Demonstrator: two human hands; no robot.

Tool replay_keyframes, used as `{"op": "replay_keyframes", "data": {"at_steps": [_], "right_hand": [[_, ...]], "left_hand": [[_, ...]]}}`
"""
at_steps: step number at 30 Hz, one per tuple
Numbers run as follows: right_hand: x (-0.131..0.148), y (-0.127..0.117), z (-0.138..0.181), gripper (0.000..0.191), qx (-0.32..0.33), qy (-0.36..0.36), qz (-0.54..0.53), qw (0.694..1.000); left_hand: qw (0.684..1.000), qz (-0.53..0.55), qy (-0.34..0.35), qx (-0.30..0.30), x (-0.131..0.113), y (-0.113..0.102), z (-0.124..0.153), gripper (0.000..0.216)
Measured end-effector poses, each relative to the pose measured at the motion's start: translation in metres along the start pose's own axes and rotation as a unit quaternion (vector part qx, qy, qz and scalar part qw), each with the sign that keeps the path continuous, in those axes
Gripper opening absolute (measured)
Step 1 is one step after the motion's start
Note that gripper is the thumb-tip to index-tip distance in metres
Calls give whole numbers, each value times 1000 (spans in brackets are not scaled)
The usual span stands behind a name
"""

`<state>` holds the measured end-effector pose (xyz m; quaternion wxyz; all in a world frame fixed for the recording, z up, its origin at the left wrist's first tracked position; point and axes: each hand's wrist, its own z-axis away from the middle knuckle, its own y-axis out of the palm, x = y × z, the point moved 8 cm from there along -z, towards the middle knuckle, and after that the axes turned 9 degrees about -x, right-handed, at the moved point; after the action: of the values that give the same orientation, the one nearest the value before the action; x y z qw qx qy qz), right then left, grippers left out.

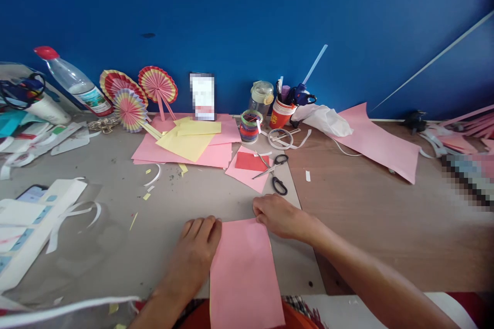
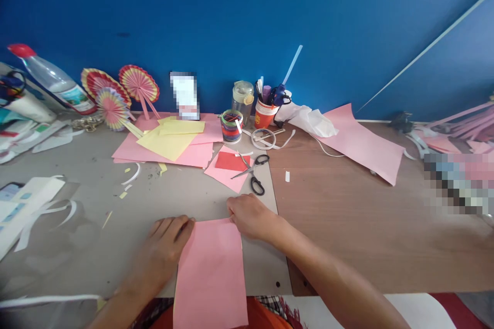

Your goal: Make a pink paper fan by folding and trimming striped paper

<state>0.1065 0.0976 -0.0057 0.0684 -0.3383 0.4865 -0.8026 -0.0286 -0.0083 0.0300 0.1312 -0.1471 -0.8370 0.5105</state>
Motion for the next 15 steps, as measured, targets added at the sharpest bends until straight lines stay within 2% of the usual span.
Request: {"op": "replay_keyframes", "data": {"at_steps": [7, 15], "right_hand": [[2, 2, -1, 15, 1, -18, 30, 999], [6, 1, 0, 15, 14, -19, 57, 998]], "left_hand": [[1000, -21, 23, 1, -4, 2, 1, 38], [999, -33, 12, 22, -3, 11, 5, 38]]}}
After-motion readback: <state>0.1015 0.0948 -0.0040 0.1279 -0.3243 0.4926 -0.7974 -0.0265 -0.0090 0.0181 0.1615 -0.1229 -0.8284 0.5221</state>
